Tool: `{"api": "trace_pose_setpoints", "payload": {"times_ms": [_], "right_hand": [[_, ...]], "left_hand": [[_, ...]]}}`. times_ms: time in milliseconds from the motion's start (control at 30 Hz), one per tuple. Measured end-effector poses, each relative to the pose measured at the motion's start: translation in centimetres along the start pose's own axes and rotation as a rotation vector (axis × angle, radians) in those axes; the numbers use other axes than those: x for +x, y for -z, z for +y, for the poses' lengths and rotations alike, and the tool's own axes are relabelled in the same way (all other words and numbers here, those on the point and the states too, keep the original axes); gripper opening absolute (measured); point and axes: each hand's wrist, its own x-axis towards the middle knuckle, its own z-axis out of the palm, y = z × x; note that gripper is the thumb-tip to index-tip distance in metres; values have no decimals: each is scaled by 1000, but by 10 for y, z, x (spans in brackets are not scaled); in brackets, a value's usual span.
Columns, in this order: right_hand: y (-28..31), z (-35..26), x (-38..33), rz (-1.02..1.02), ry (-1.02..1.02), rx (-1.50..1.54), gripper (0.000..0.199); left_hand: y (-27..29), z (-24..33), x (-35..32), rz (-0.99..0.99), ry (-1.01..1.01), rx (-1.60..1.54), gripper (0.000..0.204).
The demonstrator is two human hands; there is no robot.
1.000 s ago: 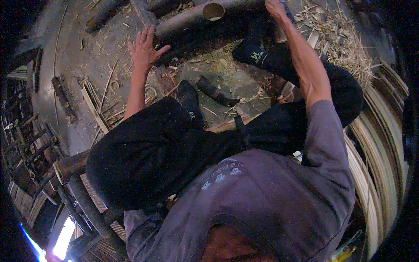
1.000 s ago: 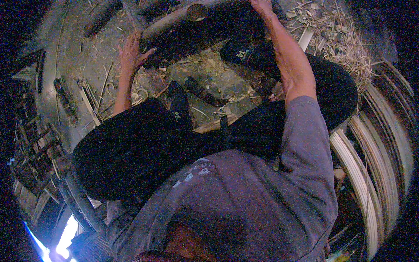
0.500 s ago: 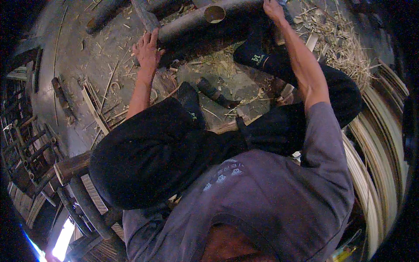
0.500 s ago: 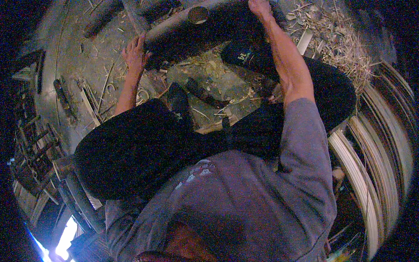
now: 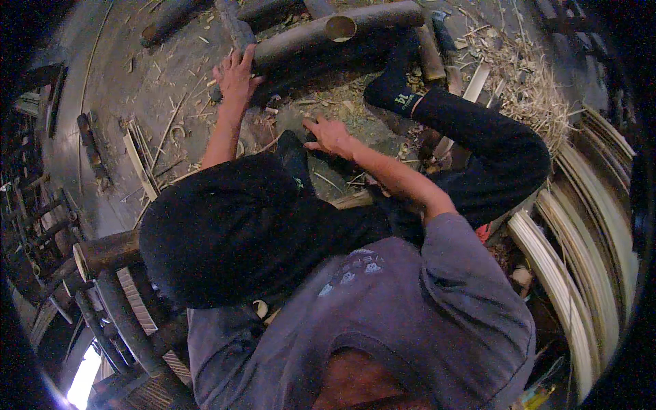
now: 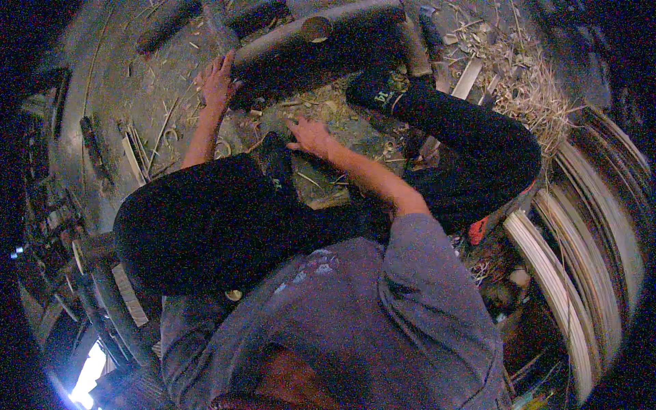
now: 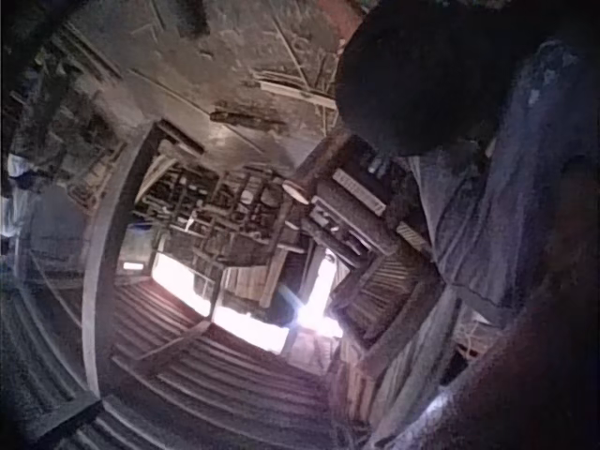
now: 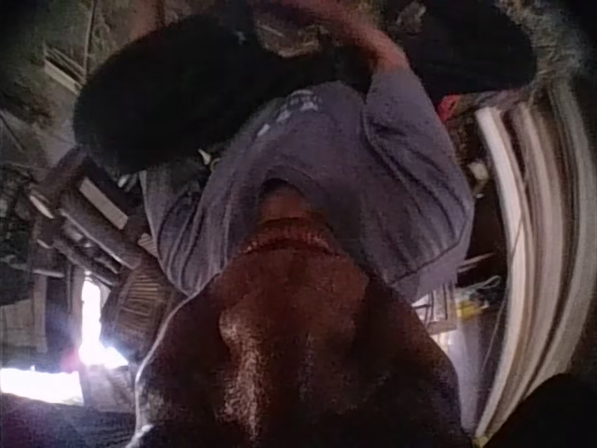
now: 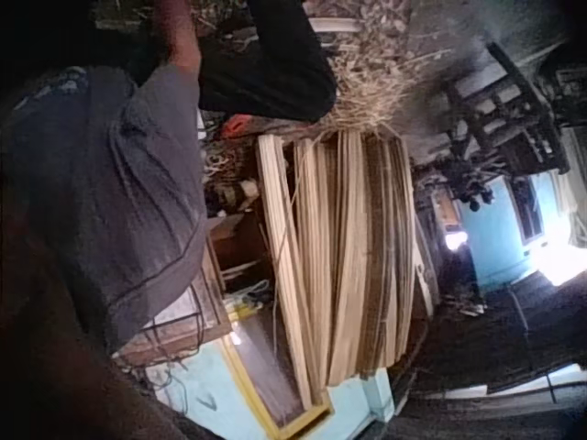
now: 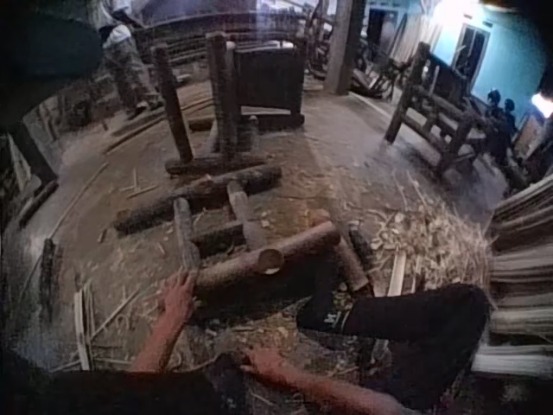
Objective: The person assembles a chair frame by hand, fitting dark cylindrical pieces together to form the legs and backrest. The person repeatedly joins and adjusts the components, then lifts the assembled frame to inspect the structure.
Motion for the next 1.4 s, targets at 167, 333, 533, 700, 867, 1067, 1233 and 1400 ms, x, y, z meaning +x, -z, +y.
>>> {"api": "trace_pose_setpoints", "payload": {"times_ms": [167, 333, 533, 700, 867, 1067, 1233, 1400], "right_hand": [[-7, 16, 5, 90, 40, 29, 54], [132, 13, -64, 563, 131, 204, 42], [146, 17, -146, 283, -128, 950, 53], [84, 41, -109, 304, -351, 1370, 35], [96, 28, -57, 656, -242, 875, 34], [99, 25, -17, 668, -160, 324, 47], [92, 11, 3, 588, -230, 327, 47], [84, 20, 17, 649, -220, 302, 45]], "left_hand": [[0, 10, 9, 38, -21, -35, 87], [-4, 5, 0, 80, -9, -78, 85], [1, 8, -3, 64, 3, -108, 85], [-3, 4, 0, 61, -2, -75, 85], [-5, 7, 3, 48, -3, -36, 84], [-6, 8, 0, 138, -23, -85, 83], [-10, 2, 0, -3, 21, -25, 87], [-4, 7, 1, 99, 1, -68, 81]]}}
